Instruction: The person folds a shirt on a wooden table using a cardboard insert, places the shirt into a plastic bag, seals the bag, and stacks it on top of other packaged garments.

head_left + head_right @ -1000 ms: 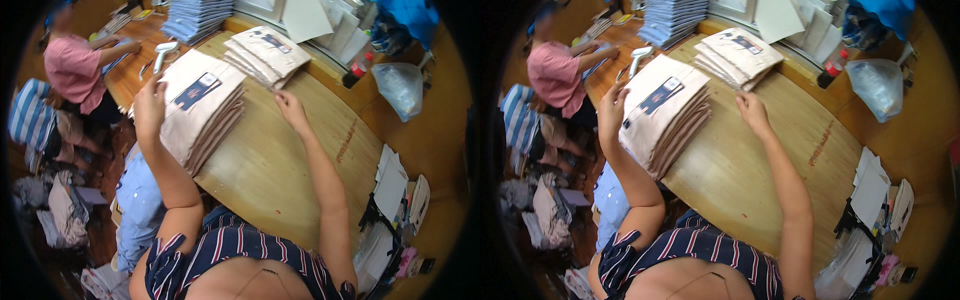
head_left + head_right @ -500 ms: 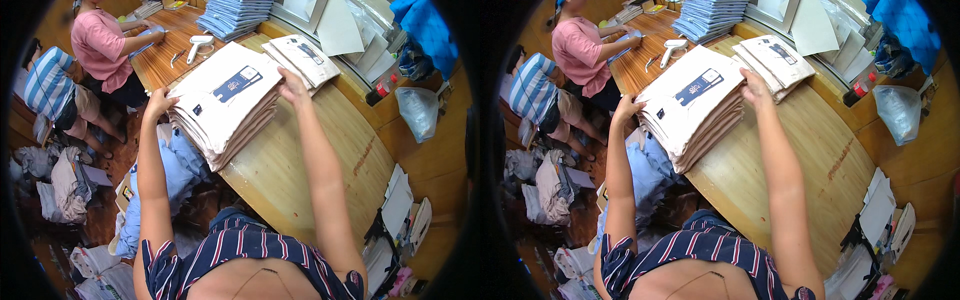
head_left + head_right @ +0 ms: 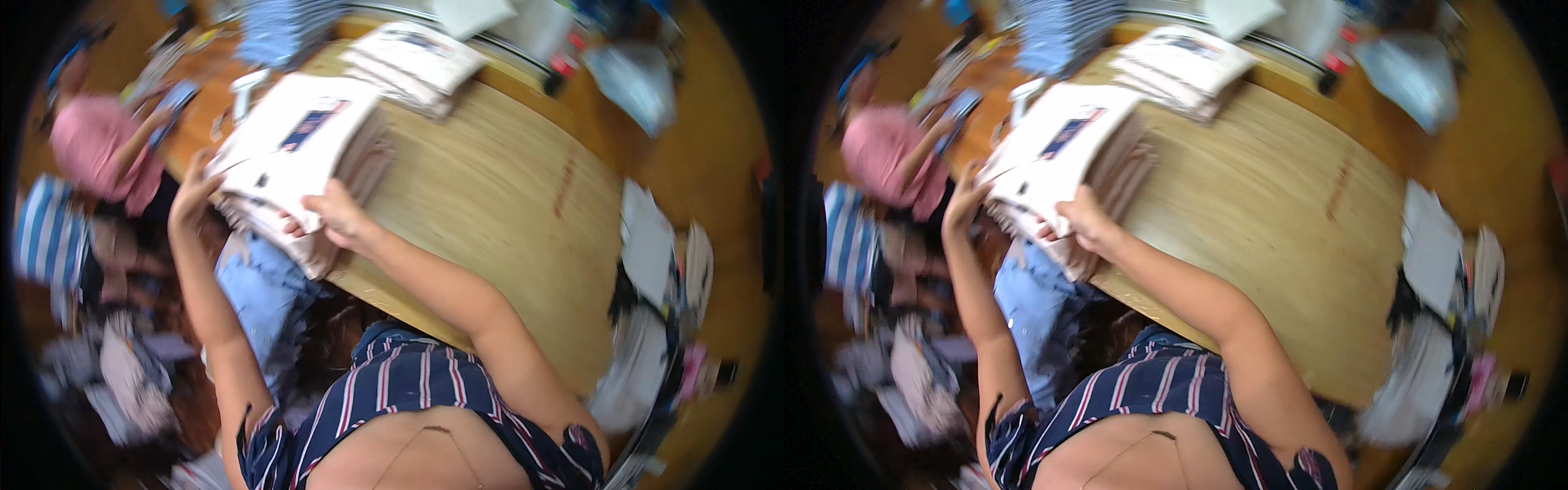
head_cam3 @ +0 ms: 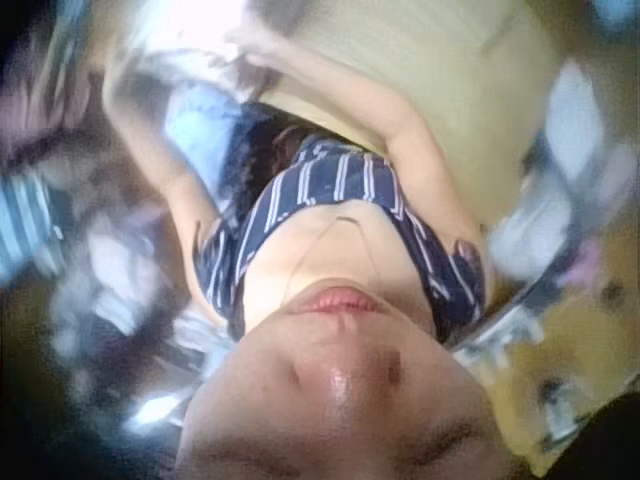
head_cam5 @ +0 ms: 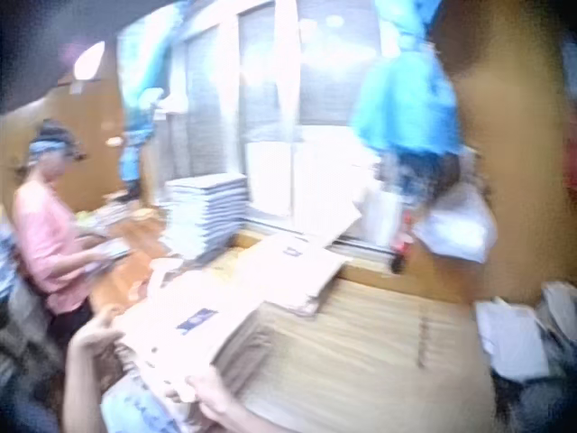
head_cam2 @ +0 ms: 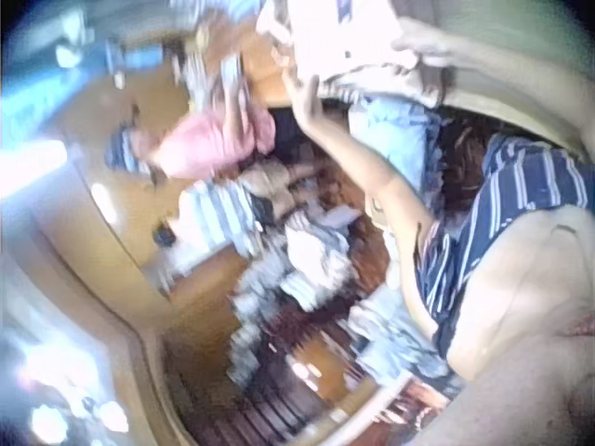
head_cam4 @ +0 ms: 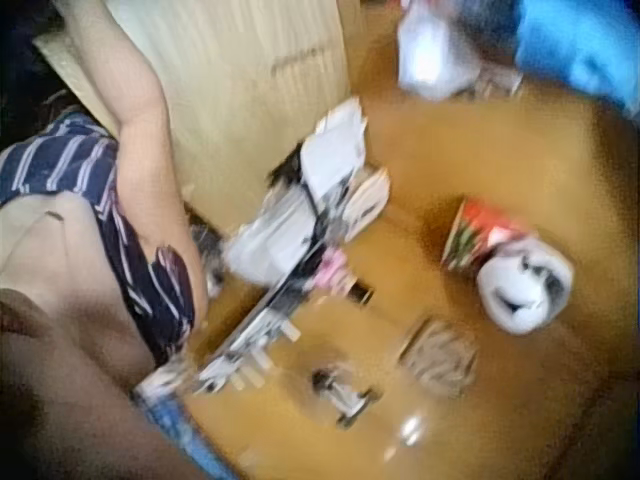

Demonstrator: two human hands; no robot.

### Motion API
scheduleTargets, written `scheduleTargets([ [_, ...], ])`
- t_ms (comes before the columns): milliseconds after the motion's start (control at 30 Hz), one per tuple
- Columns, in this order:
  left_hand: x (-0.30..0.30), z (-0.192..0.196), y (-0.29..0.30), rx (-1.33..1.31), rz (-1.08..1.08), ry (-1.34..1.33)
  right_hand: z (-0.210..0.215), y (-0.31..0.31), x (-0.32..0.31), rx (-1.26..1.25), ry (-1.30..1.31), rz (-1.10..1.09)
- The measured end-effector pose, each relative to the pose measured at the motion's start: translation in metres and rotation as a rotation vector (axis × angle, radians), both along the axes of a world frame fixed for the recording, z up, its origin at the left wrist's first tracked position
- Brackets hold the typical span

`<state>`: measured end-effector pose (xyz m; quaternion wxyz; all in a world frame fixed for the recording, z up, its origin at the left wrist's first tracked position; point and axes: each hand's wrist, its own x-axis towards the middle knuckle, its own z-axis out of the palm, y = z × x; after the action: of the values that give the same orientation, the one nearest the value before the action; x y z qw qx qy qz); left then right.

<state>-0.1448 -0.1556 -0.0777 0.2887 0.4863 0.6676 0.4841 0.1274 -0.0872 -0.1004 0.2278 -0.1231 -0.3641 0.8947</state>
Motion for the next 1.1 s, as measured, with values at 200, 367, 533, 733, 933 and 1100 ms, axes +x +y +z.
scheduleTargets([
  [200, 0.109, -0.009, -0.021, 0.150, -0.028, 0.278, 0.013, 0.017, 0.122, 0.290, -0.167, -0.022],
  [367, 0.294, -0.058, -0.029, 0.213, -0.177, 0.263, -0.027, -0.021, 0.286, 0.202, -0.380, -0.192],
  [533, 0.334, -0.156, -0.021, 0.061, -0.303, 0.297, -0.087, -0.060, 0.379, 0.300, -1.051, -0.500],
  [733, 0.355, -0.113, -0.011, 0.101, -0.309, 0.846, -0.073, -0.147, 0.606, 0.581, -2.928, -1.427],
  [933, 0.384, -0.079, 0.005, 0.067, -0.297, 0.608, -0.036, -0.205, 0.614, 0.040, -2.677, -0.869],
  [1100, 0.437, -0.073, 0.004, 0.056, -0.625, 0.291, 0.016, -0.227, 0.557, 0.107, -2.546, -1.143],
])
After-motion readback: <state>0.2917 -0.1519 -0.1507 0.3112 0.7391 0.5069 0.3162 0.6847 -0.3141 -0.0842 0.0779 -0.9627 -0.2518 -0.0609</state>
